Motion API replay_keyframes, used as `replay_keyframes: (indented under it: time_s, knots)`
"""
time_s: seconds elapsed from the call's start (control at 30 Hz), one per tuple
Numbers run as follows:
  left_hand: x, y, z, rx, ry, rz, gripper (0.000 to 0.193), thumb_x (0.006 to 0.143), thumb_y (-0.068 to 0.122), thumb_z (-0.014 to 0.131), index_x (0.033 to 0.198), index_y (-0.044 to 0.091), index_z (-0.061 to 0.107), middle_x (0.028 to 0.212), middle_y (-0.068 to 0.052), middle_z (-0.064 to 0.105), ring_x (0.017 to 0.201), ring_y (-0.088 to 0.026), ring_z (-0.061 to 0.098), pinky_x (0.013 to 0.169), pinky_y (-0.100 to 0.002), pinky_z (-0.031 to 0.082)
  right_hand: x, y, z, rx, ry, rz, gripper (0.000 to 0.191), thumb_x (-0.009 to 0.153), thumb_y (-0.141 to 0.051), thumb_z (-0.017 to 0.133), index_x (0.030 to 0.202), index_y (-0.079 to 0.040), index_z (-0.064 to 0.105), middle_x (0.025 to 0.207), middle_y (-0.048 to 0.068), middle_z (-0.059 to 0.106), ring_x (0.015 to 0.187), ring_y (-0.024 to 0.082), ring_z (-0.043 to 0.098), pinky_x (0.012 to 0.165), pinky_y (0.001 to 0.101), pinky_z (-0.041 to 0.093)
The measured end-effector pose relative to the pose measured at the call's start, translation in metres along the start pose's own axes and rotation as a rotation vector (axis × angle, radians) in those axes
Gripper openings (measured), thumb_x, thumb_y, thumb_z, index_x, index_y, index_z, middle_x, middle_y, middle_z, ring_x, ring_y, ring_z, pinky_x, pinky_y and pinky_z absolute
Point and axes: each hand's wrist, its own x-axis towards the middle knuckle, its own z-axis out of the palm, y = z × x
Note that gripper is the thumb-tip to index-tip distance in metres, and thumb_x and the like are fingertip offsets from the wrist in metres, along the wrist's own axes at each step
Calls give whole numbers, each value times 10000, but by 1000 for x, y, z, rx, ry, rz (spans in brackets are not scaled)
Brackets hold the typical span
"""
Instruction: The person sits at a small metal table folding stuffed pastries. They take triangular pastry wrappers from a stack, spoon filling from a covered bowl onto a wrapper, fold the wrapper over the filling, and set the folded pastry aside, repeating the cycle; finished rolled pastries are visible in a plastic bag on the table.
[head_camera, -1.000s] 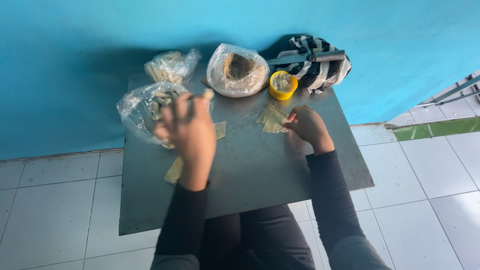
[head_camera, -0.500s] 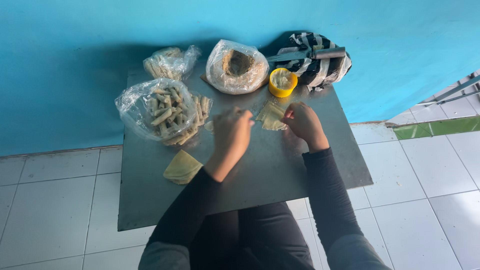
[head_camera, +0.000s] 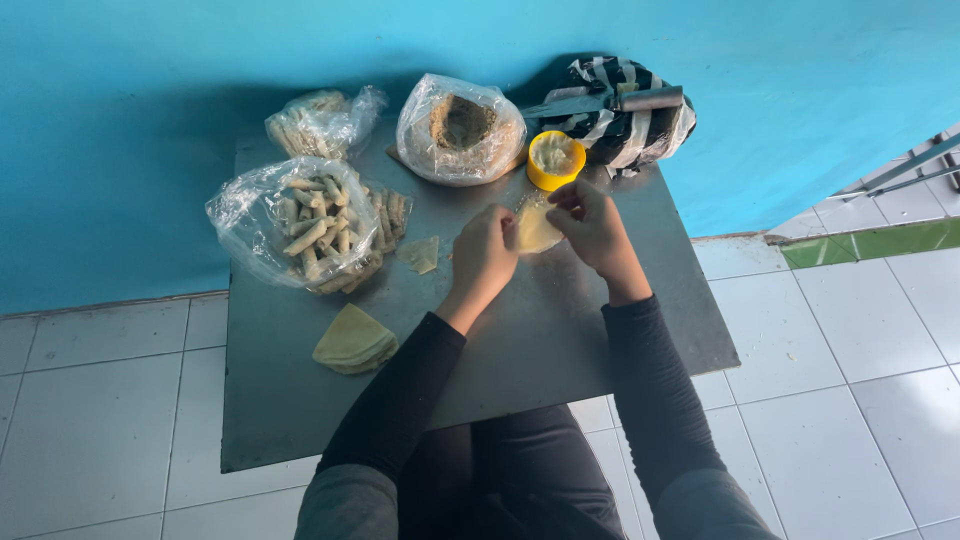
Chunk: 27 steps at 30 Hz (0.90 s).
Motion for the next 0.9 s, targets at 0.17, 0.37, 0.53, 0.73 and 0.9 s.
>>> replay_keyframes:
  time_s: [0.17, 0.37, 0.53, 0.73, 0.9]
  knots:
    - [8, -9, -4, -450, -132, -365, 408, 1007, 375, 607, 1185, 8, 630, 1026, -125, 752, 928, -210, 727, 830, -342, 569, 4, -9, 2, 646, 39, 188, 178, 973, -35, 650, 1147, -63, 622, 1028, -8, 639, 900, 71, 617, 791, 228, 504]
    - [5, -20, -16, -1110, -372, -753, 490, 949, 479, 640, 1161, 37, 658, 1018, -53, 725, 931, -132, 716, 829, -296, 580, 0, -20, 20, 833, -110, 159, 139, 1004, -9, 638, 1132, -54, 611, 1048, 14, 636, 910, 76, 602, 816, 235, 489]
    - [5, -40, -26, -1118, -175, -627, 356, 901, 270, 793, 1147, 56, 649, 1012, -14, 695, 889, -89, 648, 801, -236, 543, -1, -22, 36, 704, -131, 138, 133, 982, -4, 640, 1108, -45, 625, 1044, -18, 635, 927, 56, 607, 841, 229, 510]
    - [16, -52, -44, -1020, -44, -419, 312, 872, 136, 827, 1100, 72, 622, 990, -23, 673, 820, -104, 635, 720, -246, 521, 4, -19, 59, 558, -109, -121, 80, 1032, 5, 641, 1096, -42, 632, 1051, -9, 671, 965, 51, 617, 855, 222, 515]
    - [4, -45, -71, -132, -44, -264, 347, 771, 155, 845, 1065, 76, 678, 838, -89, 738, 745, -208, 715, 693, -355, 555, -1, -26, 63, 85, -241, -48, 99, 963, -43, 689, 1059, -30, 669, 913, 13, 675, 832, 73, 623, 758, 247, 522]
